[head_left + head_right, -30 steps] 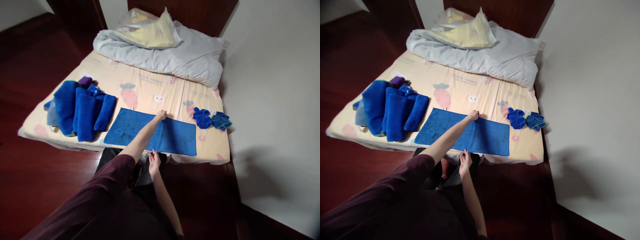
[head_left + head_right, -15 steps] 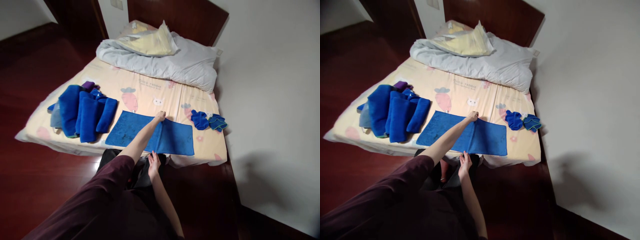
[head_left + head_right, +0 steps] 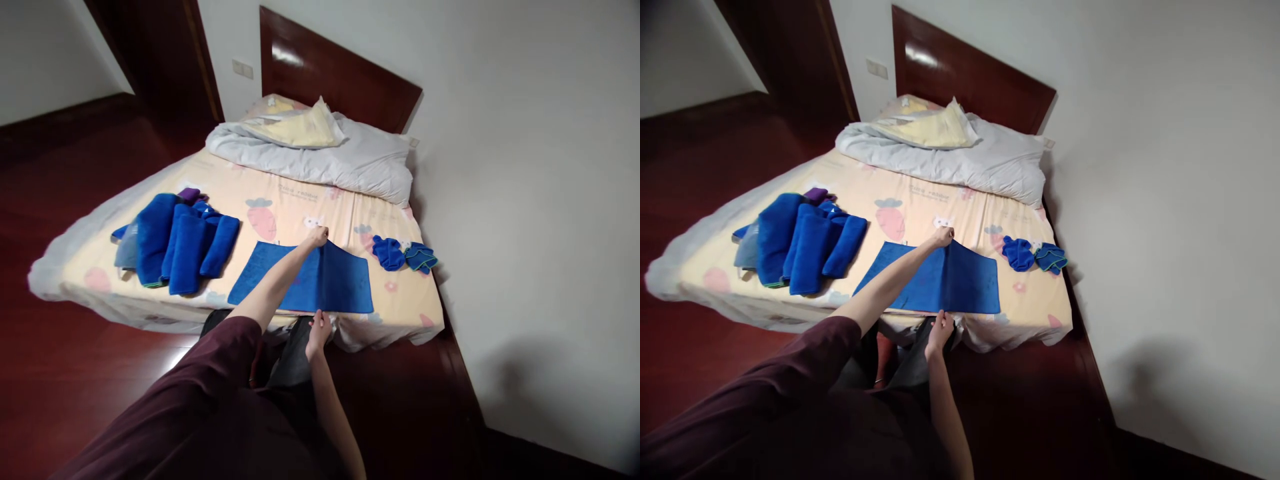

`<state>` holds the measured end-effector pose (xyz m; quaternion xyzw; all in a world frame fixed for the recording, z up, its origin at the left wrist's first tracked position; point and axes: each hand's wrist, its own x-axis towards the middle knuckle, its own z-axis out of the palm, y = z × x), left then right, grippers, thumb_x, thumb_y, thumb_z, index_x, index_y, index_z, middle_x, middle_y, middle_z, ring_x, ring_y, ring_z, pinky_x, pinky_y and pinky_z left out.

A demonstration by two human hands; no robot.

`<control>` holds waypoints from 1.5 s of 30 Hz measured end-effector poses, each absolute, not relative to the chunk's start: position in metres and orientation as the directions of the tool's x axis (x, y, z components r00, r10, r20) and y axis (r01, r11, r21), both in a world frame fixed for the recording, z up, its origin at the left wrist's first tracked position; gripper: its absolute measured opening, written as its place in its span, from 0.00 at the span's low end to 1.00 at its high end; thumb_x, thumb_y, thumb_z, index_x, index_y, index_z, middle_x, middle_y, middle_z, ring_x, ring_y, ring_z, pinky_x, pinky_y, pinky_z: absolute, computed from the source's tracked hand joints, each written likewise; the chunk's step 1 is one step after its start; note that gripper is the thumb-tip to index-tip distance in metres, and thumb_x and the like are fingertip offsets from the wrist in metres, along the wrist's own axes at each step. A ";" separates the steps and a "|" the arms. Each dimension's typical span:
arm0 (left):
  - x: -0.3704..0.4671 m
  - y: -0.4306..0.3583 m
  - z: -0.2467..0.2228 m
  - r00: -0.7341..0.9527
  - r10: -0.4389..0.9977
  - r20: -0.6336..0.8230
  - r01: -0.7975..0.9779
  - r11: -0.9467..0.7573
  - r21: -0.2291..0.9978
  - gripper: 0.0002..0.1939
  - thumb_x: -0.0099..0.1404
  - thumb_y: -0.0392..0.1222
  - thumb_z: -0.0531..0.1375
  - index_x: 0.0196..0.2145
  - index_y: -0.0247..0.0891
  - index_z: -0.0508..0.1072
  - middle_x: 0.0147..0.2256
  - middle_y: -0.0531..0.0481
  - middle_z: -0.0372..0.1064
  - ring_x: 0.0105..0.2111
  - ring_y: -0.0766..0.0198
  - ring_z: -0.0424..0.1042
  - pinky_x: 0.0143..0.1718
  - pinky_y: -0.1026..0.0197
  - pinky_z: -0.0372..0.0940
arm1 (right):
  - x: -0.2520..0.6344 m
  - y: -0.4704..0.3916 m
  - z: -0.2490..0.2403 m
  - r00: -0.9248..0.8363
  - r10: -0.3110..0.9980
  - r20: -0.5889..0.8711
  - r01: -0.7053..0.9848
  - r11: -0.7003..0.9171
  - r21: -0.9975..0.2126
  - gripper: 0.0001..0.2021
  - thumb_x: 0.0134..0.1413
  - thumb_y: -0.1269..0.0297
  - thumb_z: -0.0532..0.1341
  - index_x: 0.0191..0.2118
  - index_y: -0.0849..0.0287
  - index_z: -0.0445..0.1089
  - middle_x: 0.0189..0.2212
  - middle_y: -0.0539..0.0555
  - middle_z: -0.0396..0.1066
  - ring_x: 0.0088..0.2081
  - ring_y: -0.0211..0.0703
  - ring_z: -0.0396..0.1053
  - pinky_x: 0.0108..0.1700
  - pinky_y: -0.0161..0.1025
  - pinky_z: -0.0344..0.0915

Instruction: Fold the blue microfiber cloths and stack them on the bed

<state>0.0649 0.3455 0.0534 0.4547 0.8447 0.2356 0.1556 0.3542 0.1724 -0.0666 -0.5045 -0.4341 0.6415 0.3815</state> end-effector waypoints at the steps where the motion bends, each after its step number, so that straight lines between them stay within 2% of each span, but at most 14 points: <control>1: 0.065 0.345 0.061 -0.549 0.835 -0.037 0.686 0.476 0.551 0.18 0.60 0.29 0.58 0.47 0.33 0.80 0.46 0.38 0.78 0.49 0.54 0.76 0.53 0.60 0.68 | 0.356 0.177 -0.060 -0.176 0.943 -0.283 -0.030 -0.293 -0.956 0.14 0.58 0.52 0.65 0.34 0.60 0.75 0.28 0.52 0.75 0.32 0.41 0.73 0.36 0.36 0.72; 4: 0.065 0.341 0.089 -0.586 0.811 0.001 0.654 0.471 0.592 0.16 0.61 0.30 0.59 0.45 0.33 0.80 0.44 0.39 0.79 0.48 0.54 0.76 0.53 0.60 0.68 | 0.362 0.195 -0.037 -0.102 0.985 -0.141 0.032 -0.138 -0.990 0.17 0.58 0.48 0.64 0.32 0.59 0.74 0.28 0.53 0.75 0.34 0.44 0.73 0.40 0.38 0.71; 8: 0.061 0.328 0.132 -0.613 0.787 0.076 0.622 0.421 0.660 0.13 0.63 0.33 0.60 0.44 0.33 0.80 0.42 0.40 0.80 0.44 0.54 0.77 0.49 0.59 0.70 | 0.372 0.233 0.003 -0.038 0.999 0.003 0.016 0.004 -1.000 0.25 0.55 0.39 0.64 0.35 0.62 0.75 0.31 0.59 0.78 0.37 0.49 0.75 0.43 0.43 0.72; 10: 0.058 0.321 0.155 -0.624 0.770 0.133 0.539 0.302 0.786 0.10 0.63 0.34 0.61 0.41 0.33 0.79 0.38 0.42 0.79 0.38 0.57 0.76 0.45 0.59 0.70 | 0.378 0.256 0.030 -0.028 0.997 0.071 -0.023 0.070 -0.997 0.28 0.53 0.37 0.64 0.37 0.64 0.75 0.33 0.62 0.79 0.38 0.52 0.76 0.44 0.45 0.74; 12: 0.056 0.314 0.177 -0.635 0.751 0.181 0.387 0.105 0.916 0.05 0.62 0.35 0.63 0.37 0.33 0.77 0.33 0.45 0.76 0.32 0.61 0.74 0.41 0.59 0.71 | 0.384 0.281 0.060 -0.028 0.989 0.147 -0.058 0.145 -0.988 0.29 0.52 0.37 0.65 0.39 0.65 0.76 0.34 0.63 0.79 0.38 0.52 0.77 0.45 0.45 0.74; 14: 0.054 0.311 0.198 -0.644 0.733 0.219 0.247 -0.071 0.966 0.04 0.61 0.35 0.65 0.35 0.34 0.74 0.30 0.49 0.72 0.29 0.65 0.72 0.40 0.59 0.71 | 0.389 0.306 0.091 -0.052 0.973 0.225 -0.085 0.220 -0.972 0.28 0.51 0.39 0.67 0.40 0.64 0.76 0.35 0.62 0.79 0.38 0.50 0.77 0.46 0.45 0.75; 17: 0.055 0.308 0.229 -0.648 0.703 0.292 0.184 -0.228 0.956 0.06 0.59 0.34 0.66 0.35 0.35 0.73 0.29 0.52 0.70 0.30 0.66 0.73 0.40 0.59 0.73 | 0.392 0.340 0.138 -0.036 0.954 0.298 -0.155 0.289 -0.945 0.27 0.48 0.40 0.70 0.40 0.64 0.77 0.37 0.60 0.80 0.38 0.48 0.77 0.47 0.45 0.76; 22: 0.064 0.299 0.280 -0.619 0.629 0.469 0.268 -0.392 0.880 0.07 0.60 0.36 0.66 0.37 0.36 0.73 0.33 0.51 0.73 0.31 0.66 0.74 0.41 0.59 0.73 | 0.391 0.382 0.200 0.018 0.937 0.348 -0.291 0.338 -0.895 0.25 0.43 0.45 0.76 0.38 0.61 0.76 0.33 0.54 0.79 0.33 0.42 0.74 0.42 0.42 0.76; 26: 0.069 0.286 0.310 -0.584 0.590 0.558 0.353 -0.434 0.829 0.09 0.61 0.38 0.67 0.37 0.36 0.72 0.32 0.51 0.73 0.33 0.65 0.74 0.41 0.60 0.73 | 0.395 0.400 0.236 -0.027 0.909 0.417 -0.376 0.377 -0.846 0.24 0.43 0.47 0.77 0.38 0.58 0.73 0.34 0.52 0.79 0.35 0.39 0.75 0.42 0.39 0.76; 30: 0.068 0.270 0.326 -0.552 0.565 0.613 0.434 -0.433 0.790 0.10 0.60 0.40 0.68 0.37 0.37 0.73 0.31 0.51 0.72 0.34 0.65 0.74 0.41 0.61 0.72 | 0.405 0.406 0.262 -0.065 0.879 0.472 -0.383 0.415 -0.825 0.26 0.42 0.50 0.78 0.42 0.56 0.71 0.37 0.52 0.78 0.38 0.39 0.76 0.43 0.37 0.75; 33: 0.068 0.258 0.331 -0.551 0.538 0.638 0.501 -0.399 0.768 0.11 0.59 0.40 0.69 0.37 0.37 0.74 0.33 0.50 0.73 0.37 0.62 0.75 0.44 0.60 0.72 | 0.413 0.403 0.275 -0.128 0.875 0.468 -0.352 0.401 -0.846 0.27 0.42 0.52 0.78 0.46 0.57 0.74 0.40 0.54 0.79 0.40 0.41 0.76 0.43 0.38 0.75; 36: 0.068 0.246 0.332 -0.548 0.534 0.644 0.524 -0.381 0.762 0.11 0.58 0.40 0.69 0.38 0.36 0.74 0.34 0.49 0.74 0.40 0.60 0.75 0.47 0.57 0.72 | 0.417 0.397 0.283 -0.170 0.888 0.428 -0.316 0.362 -0.877 0.25 0.42 0.53 0.79 0.45 0.58 0.78 0.41 0.56 0.80 0.40 0.43 0.77 0.43 0.40 0.76; 45: 0.074 0.199 0.328 -0.513 0.641 0.571 0.424 -0.389 0.818 0.15 0.56 0.43 0.73 0.36 0.37 0.73 0.31 0.50 0.74 0.37 0.61 0.76 0.42 0.59 0.72 | 0.430 0.381 0.289 -0.246 0.893 0.377 -0.312 0.296 -0.903 0.21 0.38 0.54 0.82 0.37 0.57 0.80 0.31 0.50 0.78 0.28 0.35 0.72 0.33 0.36 0.72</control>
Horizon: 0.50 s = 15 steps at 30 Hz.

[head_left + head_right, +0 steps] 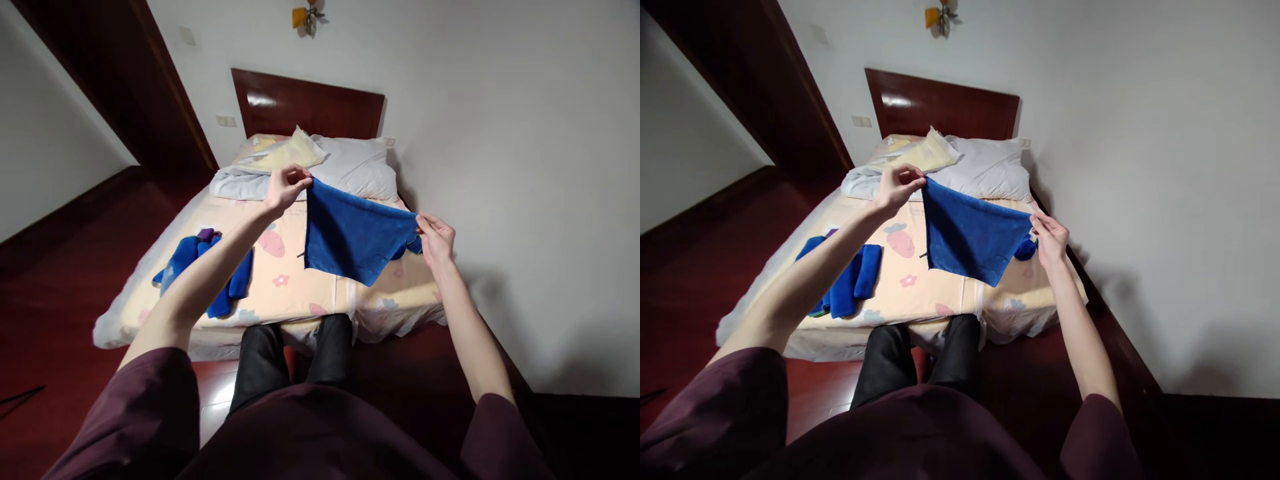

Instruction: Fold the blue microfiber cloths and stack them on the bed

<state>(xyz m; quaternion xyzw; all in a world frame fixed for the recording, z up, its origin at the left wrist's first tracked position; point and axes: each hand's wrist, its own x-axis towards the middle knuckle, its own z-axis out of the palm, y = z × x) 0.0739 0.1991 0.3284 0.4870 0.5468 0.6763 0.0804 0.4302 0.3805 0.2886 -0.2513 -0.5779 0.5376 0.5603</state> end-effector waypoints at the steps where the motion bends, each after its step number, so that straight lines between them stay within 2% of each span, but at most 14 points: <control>1: 0.075 0.191 0.328 -0.517 0.654 0.553 0.407 -0.380 0.830 0.16 0.55 0.43 0.74 0.36 0.37 0.74 0.31 0.49 0.74 0.37 0.61 0.76 0.42 0.59 0.73 | 0.432 0.378 0.289 -0.261 0.893 0.366 -0.307 0.283 -0.909 0.22 0.37 0.53 0.82 0.37 0.57 0.80 0.30 0.50 0.78 0.28 0.35 0.72 0.32 0.36 0.71; 6: 0.071 0.146 0.318 -0.514 0.759 0.399 0.280 -0.292 0.915 0.17 0.54 0.44 0.76 0.37 0.37 0.76 0.31 0.49 0.74 0.34 0.63 0.76 0.39 0.59 0.73 | 0.444 0.365 0.288 -0.352 0.894 0.278 -0.270 0.188 -0.944 0.25 0.31 0.54 0.84 0.36 0.57 0.80 0.31 0.51 0.79 0.31 0.39 0.75 0.32 0.37 0.72; 10: 0.053 0.117 0.304 -0.444 0.876 0.187 0.106 -0.156 0.982 0.16 0.54 0.43 0.77 0.36 0.37 0.77 0.30 0.49 0.72 0.30 0.64 0.74 0.35 0.58 0.72 | 0.441 0.365 0.286 -0.413 0.890 0.194 -0.254 0.092 -0.963 0.19 0.40 0.61 0.83 0.37 0.58 0.80 0.32 0.53 0.79 0.37 0.45 0.78 0.34 0.40 0.74; 12: 0.040 0.111 0.293 -0.448 0.881 0.152 0.093 -0.123 0.988 0.16 0.54 0.43 0.77 0.35 0.37 0.78 0.28 0.49 0.71 0.29 0.63 0.74 0.34 0.57 0.72 | 0.430 0.369 0.283 -0.441 0.885 0.148 -0.252 0.037 -0.967 0.15 0.43 0.65 0.82 0.36 0.59 0.79 0.32 0.53 0.79 0.37 0.45 0.78 0.34 0.40 0.74; 15: 0.017 0.110 0.275 -0.524 0.837 0.157 0.148 -0.093 0.985 0.18 0.52 0.46 0.78 0.33 0.36 0.78 0.26 0.47 0.70 0.30 0.59 0.76 0.35 0.54 0.72 | 0.401 0.378 0.273 -0.494 0.866 0.080 -0.213 -0.032 -0.976 0.15 0.42 0.68 0.82 0.35 0.60 0.79 0.30 0.52 0.78 0.32 0.41 0.76 0.30 0.37 0.71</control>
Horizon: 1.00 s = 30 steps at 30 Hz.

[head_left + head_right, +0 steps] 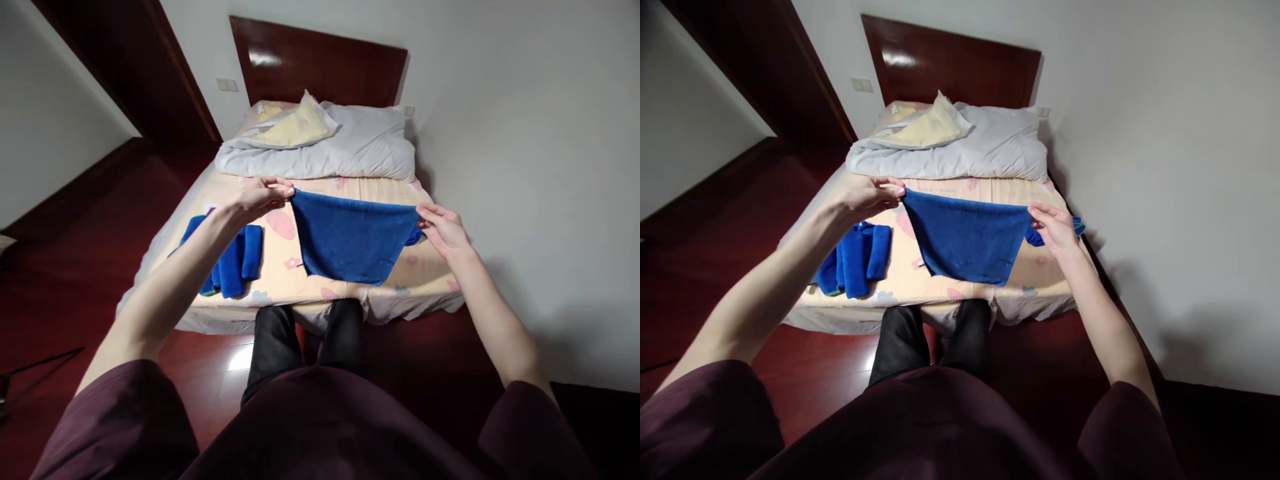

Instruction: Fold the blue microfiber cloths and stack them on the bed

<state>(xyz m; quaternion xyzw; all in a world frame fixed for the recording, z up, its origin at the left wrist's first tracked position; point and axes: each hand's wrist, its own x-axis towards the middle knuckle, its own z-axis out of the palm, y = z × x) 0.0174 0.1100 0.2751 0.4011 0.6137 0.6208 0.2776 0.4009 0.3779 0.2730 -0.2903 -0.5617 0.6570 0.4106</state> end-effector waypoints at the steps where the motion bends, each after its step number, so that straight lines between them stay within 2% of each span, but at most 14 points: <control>1: 0.009 0.112 0.269 -0.550 0.822 0.147 0.156 -0.072 0.985 0.19 0.51 0.47 0.78 0.33 0.36 0.78 0.26 0.47 0.71 0.30 0.58 0.76 0.35 0.54 0.72 | 0.389 0.381 0.269 -0.513 0.857 0.057 -0.192 -0.049 -0.980 0.16 0.41 0.68 0.82 0.34 0.60 0.78 0.30 0.51 0.78 0.30 0.39 0.75 0.29 0.36 0.70; 5: -0.024 0.128 0.244 -0.629 0.774 0.079 0.170 0.038 0.985 0.22 0.45 0.49 0.79 0.33 0.37 0.78 0.28 0.47 0.75 0.29 0.60 0.76 0.33 0.57 0.70 | 0.334 0.397 0.249 -0.550 0.835 -0.028 -0.111 -0.106 -0.988 0.17 0.39 0.67 0.83 0.34 0.61 0.78 0.26 0.49 0.76 0.26 0.35 0.71 0.26 0.33 0.66; 9: -0.057 0.155 0.229 -0.691 0.708 0.143 0.217 0.015 0.976 0.22 0.43 0.51 0.79 0.30 0.38 0.76 0.25 0.49 0.75 0.26 0.62 0.73 0.29 0.60 0.66 | 0.273 0.412 0.231 -0.501 0.864 -0.055 -0.087 -0.113 -0.990 0.18 0.36 0.66 0.82 0.33 0.61 0.77 0.24 0.47 0.74 0.24 0.33 0.67 0.25 0.31 0.63; 12: -0.074 0.171 0.227 -0.738 0.638 0.221 0.234 -0.065 0.970 0.22 0.47 0.50 0.78 0.32 0.38 0.75 0.23 0.51 0.74 0.26 0.64 0.70 0.31 0.61 0.66 | 0.236 0.418 0.222 -0.428 0.903 0.039 -0.117 -0.012 -0.993 0.19 0.36 0.61 0.82 0.33 0.61 0.77 0.26 0.49 0.76 0.27 0.34 0.69 0.27 0.31 0.64; 16: -0.080 0.167 0.221 -0.774 0.523 0.357 0.337 -0.137 0.932 0.22 0.52 0.48 0.75 0.40 0.36 0.75 0.29 0.51 0.76 0.29 0.66 0.71 0.35 0.62 0.66 | 0.219 0.419 0.206 -0.385 0.881 0.275 -0.238 0.193 -0.952 0.22 0.38 0.53 0.80 0.35 0.60 0.77 0.32 0.52 0.78 0.34 0.38 0.74 0.37 0.35 0.70; 18: -0.074 0.150 0.205 -0.763 0.493 0.419 0.422 -0.113 0.900 0.23 0.53 0.49 0.74 0.43 0.37 0.76 0.32 0.50 0.78 0.32 0.64 0.74 0.36 0.62 0.66 | 0.226 0.415 0.188 -0.402 0.853 0.334 -0.242 0.254 -0.937 0.22 0.38 0.50 0.79 0.34 0.59 0.77 0.32 0.52 0.78 0.35 0.39 0.74 0.40 0.36 0.71; 20: -0.061 0.126 0.174 -0.749 0.505 0.429 0.474 -0.042 0.879 0.24 0.55 0.51 0.72 0.45 0.38 0.77 0.35 0.48 0.79 0.35 0.61 0.76 0.39 0.61 0.67 | 0.241 0.406 0.160 -0.443 0.835 0.327 -0.176 0.276 -0.945 0.21 0.39 0.49 0.78 0.33 0.58 0.78 0.31 0.52 0.78 0.33 0.40 0.73 0.39 0.37 0.70; 24: -0.014 0.072 0.083 -0.772 0.569 0.284 0.453 0.179 0.873 0.20 0.60 0.53 0.67 0.45 0.39 0.79 0.37 0.46 0.80 0.41 0.56 0.77 0.46 0.57 0.69 | 0.278 0.374 0.077 -0.562 0.797 0.219 -0.023 0.250 -0.968 0.18 0.41 0.49 0.76 0.31 0.59 0.78 0.31 0.54 0.79 0.33 0.42 0.72 0.41 0.40 0.69; 27: 0.029 0.039 0.012 -0.799 0.599 0.051 0.359 0.408 0.839 0.17 0.61 0.51 0.65 0.45 0.41 0.80 0.39 0.45 0.81 0.43 0.54 0.78 0.50 0.55 0.70 | 0.307 0.339 0.007 -0.622 0.779 0.081 0.106 0.187 -0.977 0.16 0.39 0.50 0.74 0.26 0.58 0.77 0.28 0.54 0.77 0.29 0.41 0.70 0.36 0.39 0.66; 30: 0.062 0.017 -0.043 -0.766 0.613 -0.191 0.214 0.524 0.824 0.17 0.57 0.47 0.66 0.44 0.41 0.78 0.37 0.47 0.81 0.42 0.52 0.80 0.50 0.53 0.72 | 0.331 0.308 -0.046 -0.644 0.755 -0.124 0.287 0.088 -0.954 0.14 0.33 0.54 0.75 0.21 0.57 0.74 0.24 0.53 0.75 0.27 0.42 0.68 0.33 0.39 0.65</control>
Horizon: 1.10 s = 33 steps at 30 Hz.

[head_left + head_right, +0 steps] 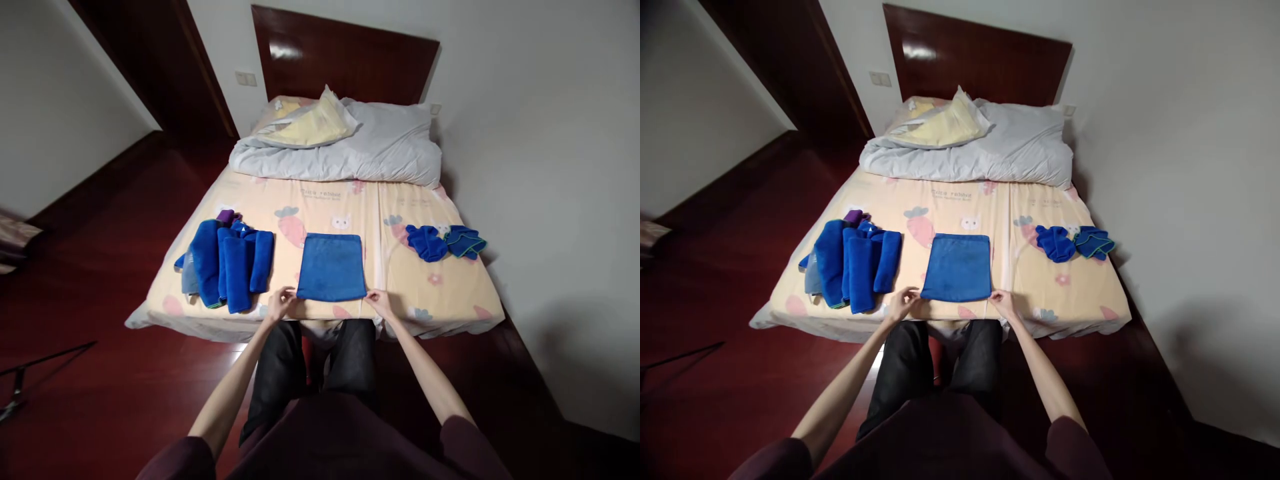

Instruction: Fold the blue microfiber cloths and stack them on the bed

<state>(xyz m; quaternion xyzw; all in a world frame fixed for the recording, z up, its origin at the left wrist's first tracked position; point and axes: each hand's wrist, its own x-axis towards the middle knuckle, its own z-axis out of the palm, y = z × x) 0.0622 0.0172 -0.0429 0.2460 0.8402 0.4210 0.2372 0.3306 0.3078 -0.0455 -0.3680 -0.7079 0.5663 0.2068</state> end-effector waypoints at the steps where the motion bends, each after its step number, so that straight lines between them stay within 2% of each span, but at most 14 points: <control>1: 0.069 0.013 -0.056 -0.749 0.611 -0.257 0.164 0.546 0.822 0.17 0.55 0.46 0.67 0.43 0.41 0.78 0.37 0.47 0.81 0.43 0.51 0.81 0.50 0.52 0.72 | 0.336 0.300 -0.057 -0.650 0.738 -0.183 0.336 0.062 -0.940 0.14 0.31 0.56 0.75 0.20 0.57 0.73 0.22 0.52 0.74 0.26 0.42 0.67 0.31 0.38 0.64; 4: 0.076 0.009 -0.080 -0.762 0.576 -0.294 0.081 0.536 0.840 0.19 0.54 0.46 0.68 0.44 0.40 0.76 0.40 0.45 0.82 0.45 0.50 0.81 0.52 0.52 0.73 | 0.345 0.287 -0.074 -0.608 0.742 -0.281 0.384 -0.035 -0.923 0.13 0.30 0.57 0.75 0.21 0.57 0.73 0.19 0.51 0.72 0.24 0.42 0.66 0.29 0.37 0.62; 9: 0.072 0.021 -0.084 -0.809 0.514 -0.286 0.078 0.576 0.814 0.17 0.55 0.45 0.68 0.42 0.40 0.76 0.38 0.45 0.82 0.44 0.50 0.82 0.50 0.53 0.73 | 0.338 0.285 -0.072 -0.470 0.820 -0.326 0.298 -0.200 -0.933 0.16 0.30 0.55 0.75 0.25 0.57 0.74 0.24 0.53 0.77 0.26 0.42 0.68 0.27 0.35 0.60; 15: 0.073 0.019 -0.084 -0.814 0.510 -0.278 0.119 0.615 0.779 0.13 0.57 0.45 0.67 0.39 0.40 0.76 0.36 0.45 0.82 0.45 0.49 0.82 0.50 0.53 0.73 | 0.341 0.282 -0.065 -0.433 0.832 -0.347 0.345 -0.203 -0.916 0.19 0.27 0.53 0.75 0.24 0.57 0.70 0.19 0.50 0.71 0.22 0.37 0.60 0.22 0.33 0.54; 20: 0.080 -0.003 -0.090 -0.771 0.556 -0.310 0.056 0.544 0.837 0.16 0.54 0.47 0.68 0.39 0.39 0.74 0.35 0.43 0.82 0.44 0.46 0.83 0.48 0.50 0.74 | 0.362 0.272 -0.063 -0.478 0.786 -0.392 0.367 -0.227 -0.902 0.21 0.28 0.56 0.78 0.22 0.56 0.66 0.18 0.46 0.66 0.21 0.34 0.58 0.22 0.32 0.54; 27: 0.095 -0.031 -0.097 -0.745 0.567 -0.350 0.031 0.554 0.832 0.22 0.49 0.53 0.71 0.39 0.40 0.75 0.34 0.45 0.82 0.44 0.46 0.82 0.51 0.50 0.73 | 0.384 0.255 -0.067 -0.523 0.740 -0.423 0.383 -0.239 -0.892 0.21 0.40 0.61 0.78 0.21 0.54 0.62 0.18 0.44 0.63 0.20 0.32 0.55 0.21 0.32 0.51; 31: 0.093 -0.027 -0.093 -0.738 0.563 -0.373 -0.004 0.548 0.836 0.22 0.49 0.53 0.71 0.37 0.39 0.75 0.34 0.44 0.82 0.44 0.46 0.82 0.49 0.51 0.73 | 0.379 0.256 -0.069 -0.505 0.727 -0.466 0.417 -0.267 -0.869 0.22 0.36 0.59 0.78 0.22 0.56 0.62 0.16 0.42 0.61 0.19 0.30 0.54 0.20 0.30 0.50; 33: 0.090 -0.020 -0.090 -0.744 0.549 -0.379 -0.027 0.543 0.839 0.21 0.50 0.54 0.72 0.36 0.38 0.76 0.34 0.44 0.83 0.43 0.46 0.82 0.48 0.51 0.74 | 0.372 0.258 -0.069 -0.494 0.749 -0.441 0.418 -0.240 -0.876 0.22 0.33 0.57 0.78 0.22 0.56 0.63 0.16 0.42 0.62 0.18 0.30 0.54 0.19 0.29 0.49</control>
